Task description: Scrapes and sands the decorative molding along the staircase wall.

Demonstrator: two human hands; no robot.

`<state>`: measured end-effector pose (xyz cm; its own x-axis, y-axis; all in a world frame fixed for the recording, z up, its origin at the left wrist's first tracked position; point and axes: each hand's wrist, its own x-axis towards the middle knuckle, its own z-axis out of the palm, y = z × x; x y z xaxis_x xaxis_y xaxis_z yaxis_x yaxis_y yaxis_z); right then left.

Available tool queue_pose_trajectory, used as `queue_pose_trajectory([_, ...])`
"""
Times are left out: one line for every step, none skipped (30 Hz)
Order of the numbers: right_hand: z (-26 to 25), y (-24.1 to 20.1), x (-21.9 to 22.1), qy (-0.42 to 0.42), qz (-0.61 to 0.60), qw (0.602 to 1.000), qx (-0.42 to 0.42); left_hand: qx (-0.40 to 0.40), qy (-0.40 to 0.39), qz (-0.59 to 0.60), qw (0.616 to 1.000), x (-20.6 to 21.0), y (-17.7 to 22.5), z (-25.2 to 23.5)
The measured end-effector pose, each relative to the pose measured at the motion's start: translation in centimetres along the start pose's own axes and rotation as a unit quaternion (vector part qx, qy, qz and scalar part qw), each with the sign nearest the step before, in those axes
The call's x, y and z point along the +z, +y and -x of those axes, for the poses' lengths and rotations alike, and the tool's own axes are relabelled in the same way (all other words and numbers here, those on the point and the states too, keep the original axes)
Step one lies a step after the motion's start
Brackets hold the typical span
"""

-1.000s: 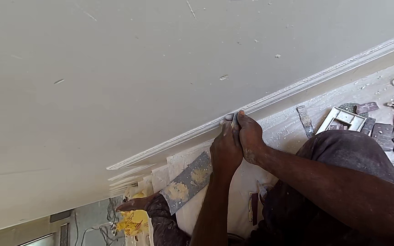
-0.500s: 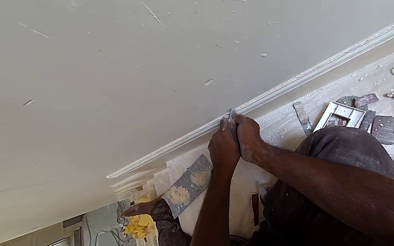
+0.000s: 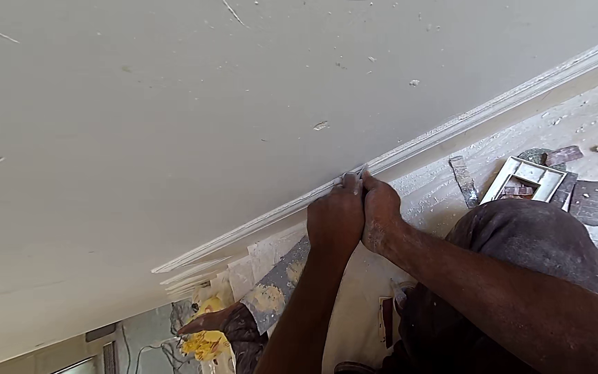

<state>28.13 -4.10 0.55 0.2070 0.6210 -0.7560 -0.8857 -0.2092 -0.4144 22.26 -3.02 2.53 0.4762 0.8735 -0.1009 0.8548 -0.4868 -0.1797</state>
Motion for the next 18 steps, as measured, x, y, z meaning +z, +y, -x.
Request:
queue_pose_trajectory([-0.1, -0.3, 0.0, 0.003, -0.034, 0.999, 0.013, 0.017, -0.015, -0.022, 1.0, -0.6, 0.3, -0.5])
queue_pose_trajectory([-0.2, -0.7, 0.0, 0.002, -0.069, 0.997, 0.022, 0.03, -0.028, -0.039, 0.998, -1.4, 0.7, -1.0])
queue_pose_trajectory([-0.2, -1.2, -0.1, -0.002, -0.093, 0.995, 0.027, 0.04, -0.046, -0.051, 0.997, -2.1, 1.2, -1.5])
queue_pose_trajectory([-0.1, -1.5, -0.3, -0.006, -0.101, 0.995, 0.026, 0.048, -0.059, -0.053, 0.996, -2.6, 1.6, -1.9])
queue_pose_trajectory([-0.1, -1.7, -0.5, -0.008, -0.088, 0.996, 0.017, 0.05, -0.064, -0.042, 0.996, -2.6, 1.9, -2.1])
queue_pose_trajectory([-0.1, -1.4, -0.8, -0.004, -0.059, 0.998, 0.005, 0.049, -0.059, -0.023, 0.997, -2.0, 1.8, -1.8])
queue_pose_trajectory([0.0, -1.0, -1.1, 0.002, -0.023, 1.0, -0.002, 0.044, -0.049, -0.003, 0.998, -1.2, 1.7, -1.2])
queue_pose_trajectory([0.1, -0.6, -1.3, 0.009, 0.011, 1.0, 0.0, 0.029, -0.047, 0.014, 0.998, -0.3, 1.6, -0.5])
queue_pose_trajectory([0.4, -0.1, -1.6, 0.009, 0.044, 0.999, 0.009, 0.005, -0.048, 0.037, 0.998, 0.5, 1.5, 0.5])
queue_pose_trajectory([0.8, 0.4, -1.7, 0.003, 0.082, 0.996, 0.018, -0.02, -0.035, 0.066, 0.997, 1.4, 1.2, 1.6])
queue_pose_trajectory([1.2, 0.8, -1.8, -0.009, 0.117, 0.993, 0.028, -0.042, -0.009, 0.1, 0.994, 2.3, 0.8, 2.8])
queue_pose_trajectory([1.6, 1.1, -1.8, -0.023, 0.151, 0.988, 0.036, -0.066, 0.008, 0.127, 0.99, 2.9, 0.5, 3.7])
queue_pose_trajectory([1.9, 1.4, -1.7, -0.033, 0.176, 0.983, 0.041, -0.09, 0.015, 0.143, 0.986, 3.2, 0.3, 4.4])
queue_pose_trajectory([2.0, 1.5, -1.5, -0.04, 0.192, 0.98, 0.041, -0.106, 0.02, 0.152, 0.982, 3.4, 0.2, 4.7])
queue_pose_trajectory([2.2, 1.6, -1.4, -0.044, 0.2, 0.978, 0.04, -0.114, 0.032, 0.161, 0.98, 3.4, 0.1, 4.9])
queue_pose_trajectory([2.3, 1.4, -1.2, -0.048, 0.201, 0.978, 0.038, -0.118, 0.04, 0.165, 0.978, 3.3, 0.1, 4.8])
queue_pose_trajectory([2.3, 1.2, -1.2, -0.051, 0.198, 0.978, 0.035, -0.116, 0.053, 0.166, 0.978, 3.3, 0.2, 4.5])
queue_pose_trajectory([2.3, 0.9, -1.2, -0.05, 0.19, 0.98, 0.032, -0.112, 0.056, 0.168, 0.978, 3.1, 0.4, 4.1])
